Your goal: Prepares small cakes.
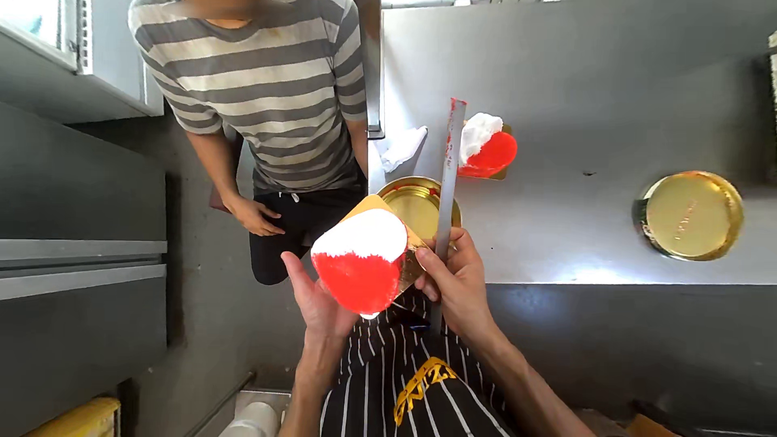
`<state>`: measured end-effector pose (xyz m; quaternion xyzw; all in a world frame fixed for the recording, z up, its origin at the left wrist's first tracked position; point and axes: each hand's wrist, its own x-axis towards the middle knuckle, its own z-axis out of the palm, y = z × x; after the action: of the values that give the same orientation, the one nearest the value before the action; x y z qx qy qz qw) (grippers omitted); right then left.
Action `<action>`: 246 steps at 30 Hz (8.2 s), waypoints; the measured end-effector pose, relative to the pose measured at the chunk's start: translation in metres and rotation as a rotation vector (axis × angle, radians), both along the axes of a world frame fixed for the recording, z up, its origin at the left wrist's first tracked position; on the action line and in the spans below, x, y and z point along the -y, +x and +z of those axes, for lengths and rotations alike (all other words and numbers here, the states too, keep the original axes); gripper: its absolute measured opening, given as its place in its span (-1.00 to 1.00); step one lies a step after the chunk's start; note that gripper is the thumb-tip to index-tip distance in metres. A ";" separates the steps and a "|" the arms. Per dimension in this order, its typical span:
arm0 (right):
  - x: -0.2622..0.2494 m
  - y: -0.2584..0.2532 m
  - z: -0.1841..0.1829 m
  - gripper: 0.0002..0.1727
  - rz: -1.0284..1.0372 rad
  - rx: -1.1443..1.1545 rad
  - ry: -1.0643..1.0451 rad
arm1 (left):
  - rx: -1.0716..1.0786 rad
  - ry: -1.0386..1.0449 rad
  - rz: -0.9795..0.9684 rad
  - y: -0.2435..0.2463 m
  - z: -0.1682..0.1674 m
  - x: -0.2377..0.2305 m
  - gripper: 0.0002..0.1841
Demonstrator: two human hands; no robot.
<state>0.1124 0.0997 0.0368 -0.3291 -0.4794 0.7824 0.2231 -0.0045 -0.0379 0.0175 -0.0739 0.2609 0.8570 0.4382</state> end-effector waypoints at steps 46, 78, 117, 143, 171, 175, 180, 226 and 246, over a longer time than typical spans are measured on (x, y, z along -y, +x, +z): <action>-0.133 0.080 -0.012 -0.74 0.635 0.566 0.424 | 0.016 -0.249 -0.041 -0.047 -0.008 0.017 -0.36; -0.107 0.144 0.051 -0.72 0.323 0.279 1.766 | 0.040 -0.193 -0.244 -0.036 0.038 -0.007 -0.22; -0.155 0.127 0.097 -0.71 0.559 0.032 2.007 | 0.181 0.375 -0.702 -0.054 -0.066 0.003 -0.16; -0.150 0.140 0.080 -0.72 0.383 0.175 2.001 | 0.141 -0.024 -0.446 -0.045 0.061 -0.013 -0.17; 0.009 0.070 -0.003 -0.51 0.325 0.271 0.562 | 0.192 -0.047 0.178 0.019 0.004 -0.020 -0.34; 0.001 0.081 -0.003 -0.51 0.374 0.250 0.573 | 0.171 -0.152 0.127 0.015 0.008 -0.015 -0.29; -0.016 0.105 -0.003 -0.52 0.482 0.241 0.568 | 0.157 -0.215 -0.011 0.002 0.013 -0.001 -0.37; -0.048 0.234 -0.056 -0.73 0.083 0.751 0.368 | 0.186 -0.353 -0.188 -0.013 -0.048 -0.003 -0.31; -0.045 0.151 -0.033 -0.78 -0.490 0.160 -0.094 | 0.220 -0.390 -0.552 0.073 -0.007 -0.137 -0.28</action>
<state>0.2636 0.1443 0.0038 -0.5062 -0.3647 0.6979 0.3516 0.0682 0.0990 0.0107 -0.1746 0.3809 0.6274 0.6563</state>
